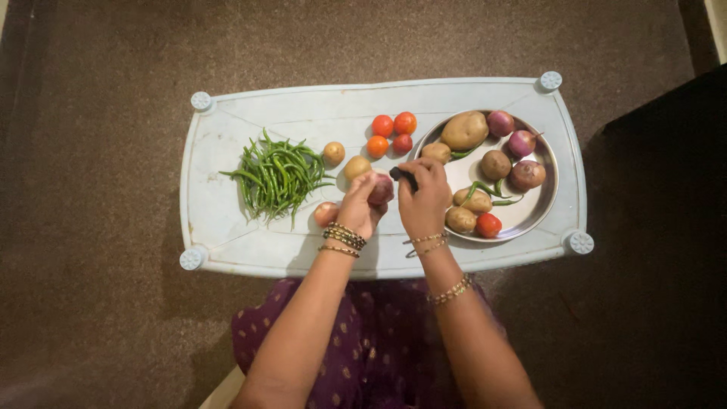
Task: The person peels an onion and then a potato using a small knife while seated on the floor. The peeled skins are placed on the table, and the peeled vegetables are set aside on a metal tray.
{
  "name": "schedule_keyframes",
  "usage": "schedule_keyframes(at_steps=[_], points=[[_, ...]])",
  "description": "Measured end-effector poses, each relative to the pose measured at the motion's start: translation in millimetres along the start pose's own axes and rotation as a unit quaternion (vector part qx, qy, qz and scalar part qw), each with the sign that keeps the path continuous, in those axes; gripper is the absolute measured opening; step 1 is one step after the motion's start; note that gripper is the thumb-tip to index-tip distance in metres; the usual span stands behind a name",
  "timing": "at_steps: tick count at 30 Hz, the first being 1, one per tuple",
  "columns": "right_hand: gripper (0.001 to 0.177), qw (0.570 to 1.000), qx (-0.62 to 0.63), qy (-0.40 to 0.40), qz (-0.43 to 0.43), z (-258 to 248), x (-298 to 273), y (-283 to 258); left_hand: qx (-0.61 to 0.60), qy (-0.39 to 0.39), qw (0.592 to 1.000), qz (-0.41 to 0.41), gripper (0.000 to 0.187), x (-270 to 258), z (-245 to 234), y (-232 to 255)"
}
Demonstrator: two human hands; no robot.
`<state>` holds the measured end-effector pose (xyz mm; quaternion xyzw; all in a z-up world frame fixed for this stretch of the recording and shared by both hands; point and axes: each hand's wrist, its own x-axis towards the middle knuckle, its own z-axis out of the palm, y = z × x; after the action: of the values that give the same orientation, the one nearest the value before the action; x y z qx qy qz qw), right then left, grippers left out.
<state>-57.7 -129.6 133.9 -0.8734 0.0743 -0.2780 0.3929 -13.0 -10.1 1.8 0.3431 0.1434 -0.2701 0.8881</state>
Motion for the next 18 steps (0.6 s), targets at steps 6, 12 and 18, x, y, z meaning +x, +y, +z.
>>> schedule_keyframes(at_steps=[6,12,18], points=[[0.022,0.998,-0.002,-0.053,-0.032,35.7,-22.5,4.6,-0.087,-0.021,0.996,-0.002,0.029,14.1,-9.9,-9.6],[0.022,0.987,-0.066,-0.066,-0.134,40.9,-32.8,-18.3,-0.12,0.004,0.993,0.02,0.043,23.0,-28.3,-2.3],[0.019,0.99,-0.083,-0.048,-0.102,44.6,-24.3,7.5,-0.107,0.014,0.994,0.016,0.037,9.1,-11.6,-3.0]])
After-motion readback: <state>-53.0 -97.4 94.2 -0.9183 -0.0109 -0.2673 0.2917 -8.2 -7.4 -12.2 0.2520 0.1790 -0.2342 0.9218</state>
